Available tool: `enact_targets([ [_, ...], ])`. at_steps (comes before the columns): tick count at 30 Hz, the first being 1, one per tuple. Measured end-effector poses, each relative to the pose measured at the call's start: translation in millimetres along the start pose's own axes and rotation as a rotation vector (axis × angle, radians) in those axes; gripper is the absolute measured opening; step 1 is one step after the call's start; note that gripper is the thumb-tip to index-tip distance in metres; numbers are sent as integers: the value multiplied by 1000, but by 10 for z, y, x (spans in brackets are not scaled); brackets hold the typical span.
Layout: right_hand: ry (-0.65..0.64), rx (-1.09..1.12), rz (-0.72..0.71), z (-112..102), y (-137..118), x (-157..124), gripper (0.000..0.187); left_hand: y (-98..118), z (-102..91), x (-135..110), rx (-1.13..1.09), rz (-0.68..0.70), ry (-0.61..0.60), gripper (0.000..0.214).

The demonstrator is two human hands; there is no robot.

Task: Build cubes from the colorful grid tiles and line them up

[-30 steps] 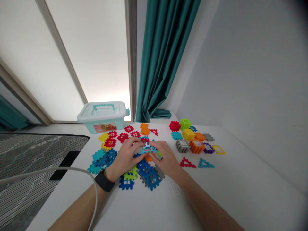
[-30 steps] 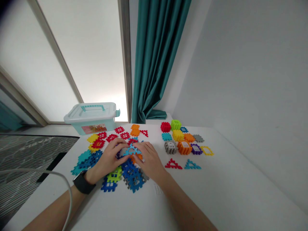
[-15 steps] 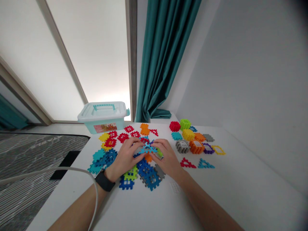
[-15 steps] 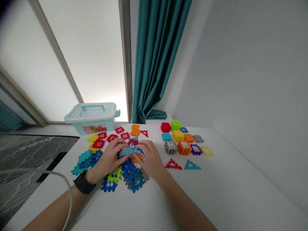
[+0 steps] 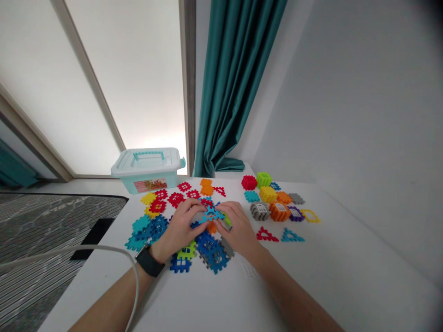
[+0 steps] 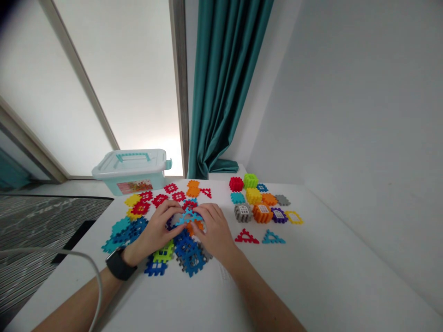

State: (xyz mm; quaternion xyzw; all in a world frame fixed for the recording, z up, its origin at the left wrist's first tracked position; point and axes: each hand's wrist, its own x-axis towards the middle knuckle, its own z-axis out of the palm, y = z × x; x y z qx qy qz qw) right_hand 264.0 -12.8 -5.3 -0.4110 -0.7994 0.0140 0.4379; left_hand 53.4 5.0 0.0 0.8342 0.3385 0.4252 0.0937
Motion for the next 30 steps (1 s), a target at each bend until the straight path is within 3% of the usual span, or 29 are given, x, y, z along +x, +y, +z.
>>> enact_targets([
  [7,-25,44,-95,-112,12,-27,24,90,29,43,-61,-1,0,19],
  [12,-14,32,-72,-259,63,-169,20,227,129,91,-148,11,-60,17],
  [23,60,-58,-1,-762,269,-719,25,581,563,268,-252,119,-303,32],
  [30,98,-125,65,-960,379,-982,23,703,948,408,-290,146,-361,20],
])
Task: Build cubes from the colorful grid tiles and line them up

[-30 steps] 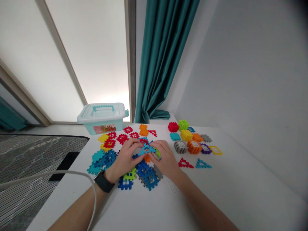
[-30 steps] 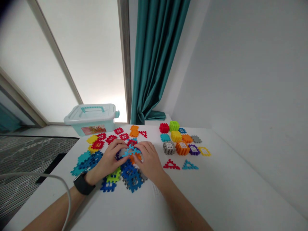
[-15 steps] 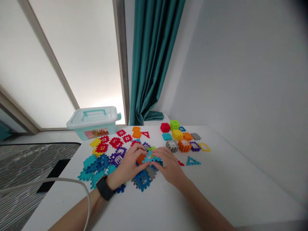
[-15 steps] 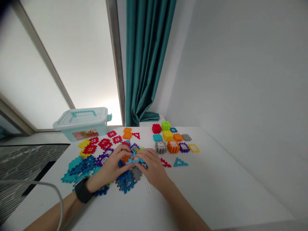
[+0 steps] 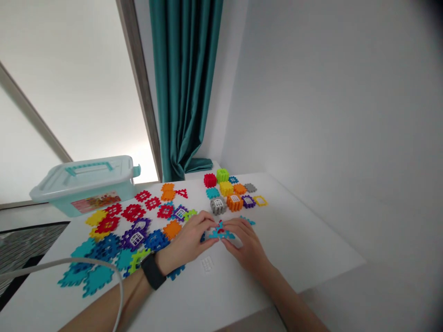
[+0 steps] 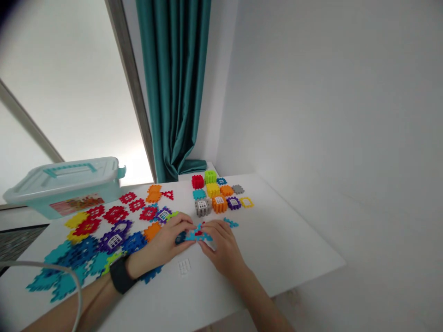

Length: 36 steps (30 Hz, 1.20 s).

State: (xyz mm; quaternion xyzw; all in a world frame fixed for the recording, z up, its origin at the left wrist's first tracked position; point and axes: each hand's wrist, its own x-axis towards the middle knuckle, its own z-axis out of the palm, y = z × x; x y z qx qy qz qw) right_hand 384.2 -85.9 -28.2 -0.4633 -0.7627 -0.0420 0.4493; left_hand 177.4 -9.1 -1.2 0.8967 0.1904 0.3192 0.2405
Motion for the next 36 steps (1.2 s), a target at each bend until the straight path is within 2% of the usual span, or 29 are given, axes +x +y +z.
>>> enact_targets([
  [8,53,-41,69,-211,137,-113,30,104,177,243,-60,-5,-65,31],
  [16,22,-59,109,-289,245,-191,30,-50,357,350,-39,12,-117,31],
  [22,-18,-50,117,-296,272,-215,29,-90,377,378,58,23,-163,37],
  [34,-1,-139,215,-252,357,-274,23,-103,490,396,153,38,-83,44],
  [36,2,-149,235,-267,412,-267,23,-81,485,390,178,50,-71,39],
])
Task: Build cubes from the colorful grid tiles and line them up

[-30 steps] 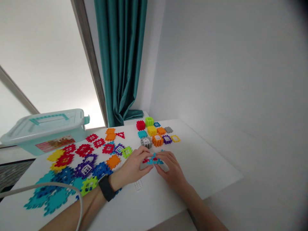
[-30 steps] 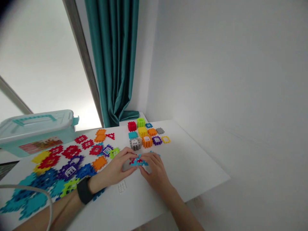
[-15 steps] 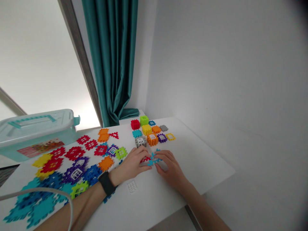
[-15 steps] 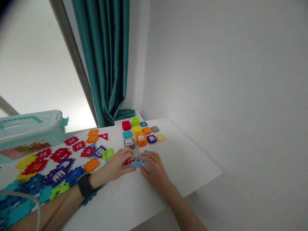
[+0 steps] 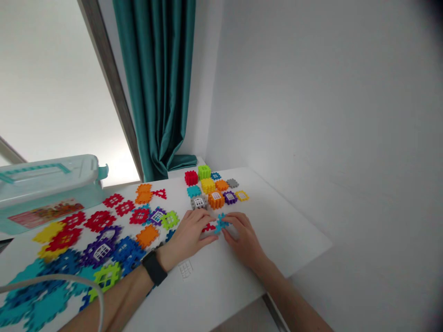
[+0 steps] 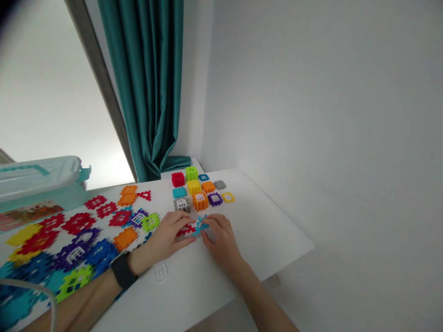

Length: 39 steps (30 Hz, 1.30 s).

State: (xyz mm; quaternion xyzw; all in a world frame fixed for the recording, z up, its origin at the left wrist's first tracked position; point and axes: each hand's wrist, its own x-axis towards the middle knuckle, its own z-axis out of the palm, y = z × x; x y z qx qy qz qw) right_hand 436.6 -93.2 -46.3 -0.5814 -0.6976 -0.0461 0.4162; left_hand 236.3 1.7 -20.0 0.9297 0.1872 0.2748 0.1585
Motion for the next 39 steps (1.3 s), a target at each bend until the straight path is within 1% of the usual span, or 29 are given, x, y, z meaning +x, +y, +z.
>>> enact_targets([
  [2,-3,-17,25,-19,83,33,23,20,-16,-10,20,13,-15,28],
  [4,-52,-44,32,-47,182,70,22,33,-28,-24,45,32,-59,22],
  [8,-101,-25,65,-83,351,119,17,37,-30,-45,89,69,-140,27],
  [11,-122,5,99,-73,407,125,15,38,-28,-45,104,90,-173,31],
  [15,-184,-16,95,-52,405,123,13,46,-37,-38,110,130,-215,33],
  [19,-224,-69,90,-45,381,124,13,44,-35,-40,118,127,-251,35],
  [23,-227,-107,86,-40,371,122,12,34,-25,-48,119,123,-252,36],
  [34,-257,-113,123,-51,326,141,12,14,-17,-54,103,126,-244,35],
  [39,-247,-118,125,-53,322,136,12,14,-25,-50,102,129,-247,35],
])
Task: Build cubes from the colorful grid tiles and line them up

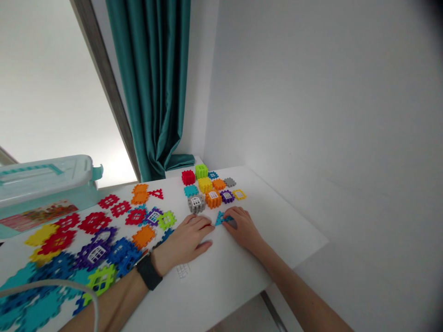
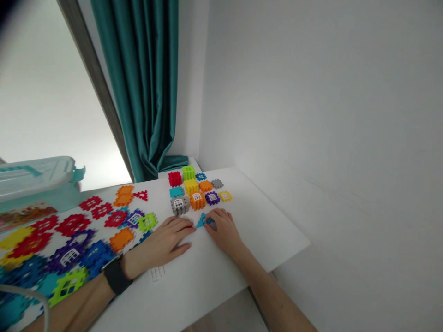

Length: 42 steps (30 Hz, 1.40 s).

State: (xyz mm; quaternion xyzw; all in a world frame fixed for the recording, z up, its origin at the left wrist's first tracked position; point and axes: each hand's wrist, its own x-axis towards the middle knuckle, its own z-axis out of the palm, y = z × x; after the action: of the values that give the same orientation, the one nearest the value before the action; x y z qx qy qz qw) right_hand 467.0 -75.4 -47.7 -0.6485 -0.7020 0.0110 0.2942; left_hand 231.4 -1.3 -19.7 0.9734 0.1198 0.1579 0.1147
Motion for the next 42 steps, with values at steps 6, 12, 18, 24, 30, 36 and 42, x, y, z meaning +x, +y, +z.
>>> enact_targets([
  [6,14,17,-19,0,25,-14,13,8,-10,-1,-10,1,9,35],
  [12,28,10,-19,4,39,-32,13,11,-5,-2,-5,6,17,35],
  [18,51,60,-11,17,61,-36,14,19,-28,1,-8,-3,7,37],
  [24,156,168,-35,-2,40,-34,10,14,-141,-20,-20,-7,45,32],
  [30,117,163,-113,28,-239,-18,17,-3,-340,-140,5,-42,62,27],
  [36,96,157,-241,156,-607,125,16,-116,-556,-452,56,-103,54,26],
  [42,-15,187,-347,265,-978,277,15,-248,-741,-846,127,-205,35,24],
])
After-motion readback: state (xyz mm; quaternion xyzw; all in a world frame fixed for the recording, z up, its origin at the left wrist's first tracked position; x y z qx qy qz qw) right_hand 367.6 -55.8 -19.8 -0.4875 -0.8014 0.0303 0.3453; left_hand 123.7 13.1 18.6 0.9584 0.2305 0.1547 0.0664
